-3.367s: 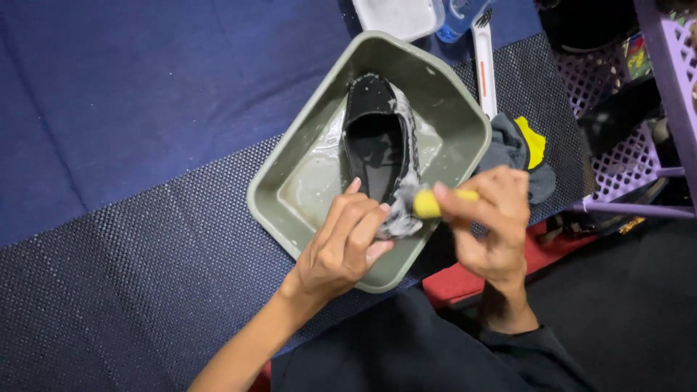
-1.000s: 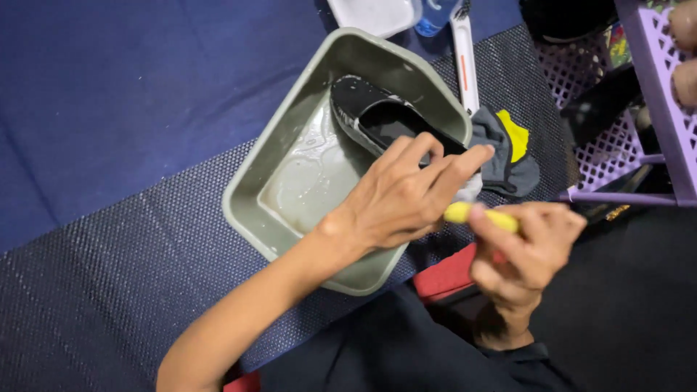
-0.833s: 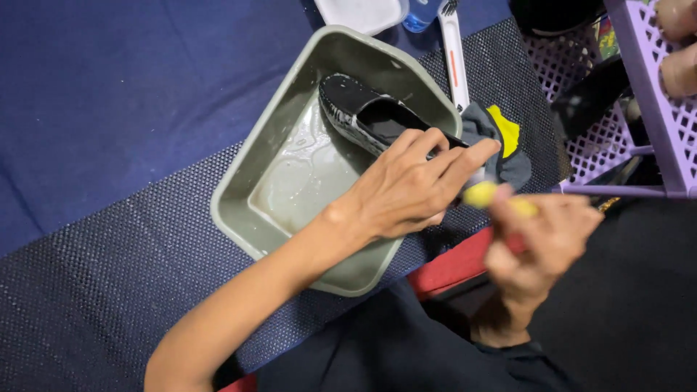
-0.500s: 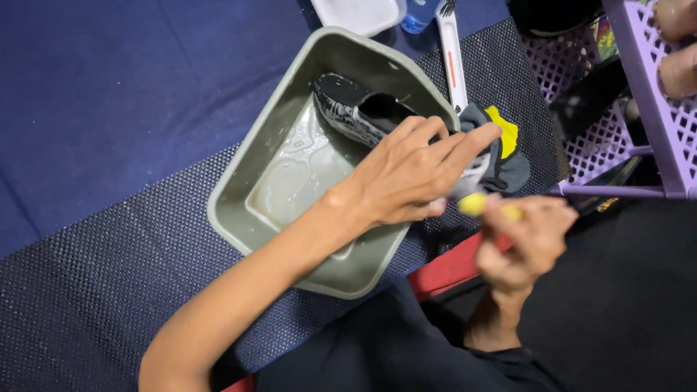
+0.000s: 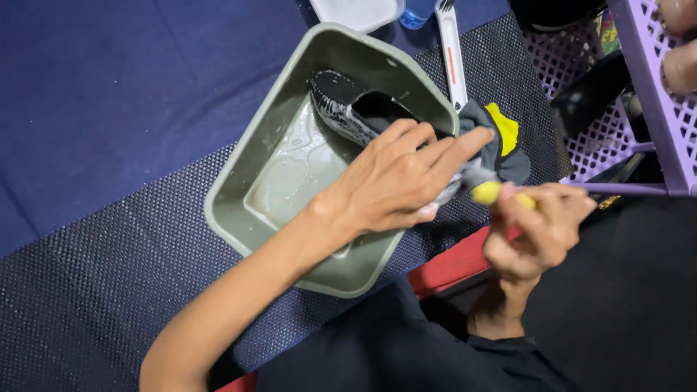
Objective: The person scrubs a black shoe with a yellow brush and soapy water in a plastic basin. They then wipe the shoe with a dark cloth to remove the soap and dry the surface.
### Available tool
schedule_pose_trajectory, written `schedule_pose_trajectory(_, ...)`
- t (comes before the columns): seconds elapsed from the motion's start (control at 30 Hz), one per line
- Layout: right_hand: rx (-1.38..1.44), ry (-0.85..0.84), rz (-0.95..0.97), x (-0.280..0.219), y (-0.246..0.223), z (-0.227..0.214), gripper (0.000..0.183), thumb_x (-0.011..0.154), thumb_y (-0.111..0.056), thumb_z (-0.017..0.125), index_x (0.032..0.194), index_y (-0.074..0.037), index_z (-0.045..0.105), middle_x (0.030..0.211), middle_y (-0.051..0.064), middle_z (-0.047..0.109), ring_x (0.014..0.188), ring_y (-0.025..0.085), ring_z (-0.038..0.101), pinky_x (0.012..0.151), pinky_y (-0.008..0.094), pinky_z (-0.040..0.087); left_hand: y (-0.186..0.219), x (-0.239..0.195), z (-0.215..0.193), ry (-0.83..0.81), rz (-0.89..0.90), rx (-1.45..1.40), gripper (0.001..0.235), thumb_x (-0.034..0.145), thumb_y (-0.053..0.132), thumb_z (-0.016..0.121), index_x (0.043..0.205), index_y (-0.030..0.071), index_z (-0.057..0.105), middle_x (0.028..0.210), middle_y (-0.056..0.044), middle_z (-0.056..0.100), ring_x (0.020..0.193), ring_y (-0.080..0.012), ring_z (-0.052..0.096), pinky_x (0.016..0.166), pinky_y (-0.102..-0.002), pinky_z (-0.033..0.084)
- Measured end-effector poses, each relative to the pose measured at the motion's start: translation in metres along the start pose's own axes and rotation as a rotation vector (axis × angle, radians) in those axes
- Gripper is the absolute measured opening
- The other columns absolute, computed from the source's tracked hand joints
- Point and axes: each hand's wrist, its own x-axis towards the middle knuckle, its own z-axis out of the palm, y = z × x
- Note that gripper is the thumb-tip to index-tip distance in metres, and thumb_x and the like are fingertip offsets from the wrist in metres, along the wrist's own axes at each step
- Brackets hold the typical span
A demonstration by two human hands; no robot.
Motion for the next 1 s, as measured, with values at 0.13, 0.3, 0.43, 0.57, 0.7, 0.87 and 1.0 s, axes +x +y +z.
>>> schedule_pose_trajectory(0.13, -0.042, -0.198, -0.074, 0.008, -0.007, -0.013, 0.037, 0.085, -0.011, 0.051, 0.11, -0.011, 0.078, 0.086, 0.011, 0.066, 0.081, 0.034, 0.056, 0.087, 0.052, 0.028, 0.007, -0.011, -0.007, 0.005, 0.025, 0.008, 0.085, 0.077, 0.01, 0.077, 0.153, 0.003, 0.04, 0.102, 0.0, 0.07, 0.086, -0.0242, 0.052, 0.085, -0.038, 0.048)
schedule_pose_trajectory(0.3, -0.081, -0.298, -0.166, 0.017, -0.022, -0.012, 0.039, 0.101, -0.026, 0.04, 0.106, -0.022, 0.078, 0.083, 0.008, 0.062, 0.081, 0.035, 0.05, 0.081, 0.052, 0.025, 0.01, -0.024, -0.017, -0.038, 0.015, -0.026, 0.094, 0.072, 0.011, 0.081, 0.155, 0.001, 0.038, 0.093, -0.004, 0.072, 0.089, -0.026, 0.052, 0.088, -0.039, 0.046)
schedule_pose_trajectory(0.43, 0.033, -0.155, 0.118, 0.001, 0.012, -0.023, 0.024, 0.087, 0.004, 0.058, 0.106, -0.001, 0.071, 0.089, 0.016, 0.065, 0.085, 0.035, 0.055, 0.095, 0.051, 0.032, 0.013, -0.041, -0.034, 0.08, 0.021, -0.009, 0.051, 0.102, -0.006, 0.054, 0.151, 0.006, 0.046, 0.099, -0.006, 0.065, 0.088, -0.026, 0.056, 0.103, -0.044, 0.054)
schedule_pose_trajectory(0.57, 0.476, 0.027, 0.364, -0.038, 0.041, -0.014, 0.022, 0.101, -0.005, 0.067, 0.119, 0.002, 0.056, 0.111, 0.023, 0.058, 0.111, 0.033, 0.055, 0.104, 0.04, 0.045, 0.011, -0.052, -0.06, 0.257, -0.005, -0.036, 0.043, 0.113, -0.007, 0.053, 0.144, 0.021, 0.056, 0.099, -0.009, 0.058, 0.08, -0.023, 0.054, 0.08, -0.037, 0.057)
schedule_pose_trajectory(0.7, 0.53, -0.102, 0.317, -0.019, 0.015, 0.013, 0.026, 0.101, -0.002, 0.067, 0.126, 0.006, 0.062, 0.101, 0.016, 0.06, 0.094, 0.027, 0.05, 0.09, 0.038, 0.041, 0.013, -0.057, -0.067, 0.275, -0.142, -0.199, 0.059, 0.084, 0.021, 0.104, 0.128, 0.013, 0.065, 0.105, -0.018, 0.06, 0.088, -0.0276, 0.059, 0.068, -0.034, 0.055)
schedule_pose_trajectory(0.87, 0.673, -0.027, 0.398, -0.025, 0.016, 0.026, 0.027, 0.102, 0.001, 0.065, 0.128, 0.002, 0.061, 0.094, 0.007, 0.053, 0.092, 0.019, 0.041, 0.08, 0.028, 0.035, 0.02, -0.046, -0.101, 0.36, -0.486, -0.671, 0.059, 0.085, 0.022, 0.09, 0.132, 0.008, 0.056, 0.13, -0.009, 0.068, 0.113, -0.0223, 0.066, 0.097, -0.032, 0.056)
schedule_pose_trajectory(1.0, 0.681, -0.035, 0.424, -0.026, 0.011, 0.034, 0.026, 0.102, -0.005, 0.067, 0.127, 0.0, 0.062, 0.111, 0.011, 0.065, 0.098, 0.019, 0.048, 0.087, 0.028, 0.041, 0.022, -0.052, -0.105, 0.544, -0.608, -1.282, 0.049, 0.094, -0.009, 0.058, 0.141, 0.003, 0.052, 0.144, -0.016, 0.055, 0.139, -0.0268, 0.052, 0.123, -0.045, 0.059)
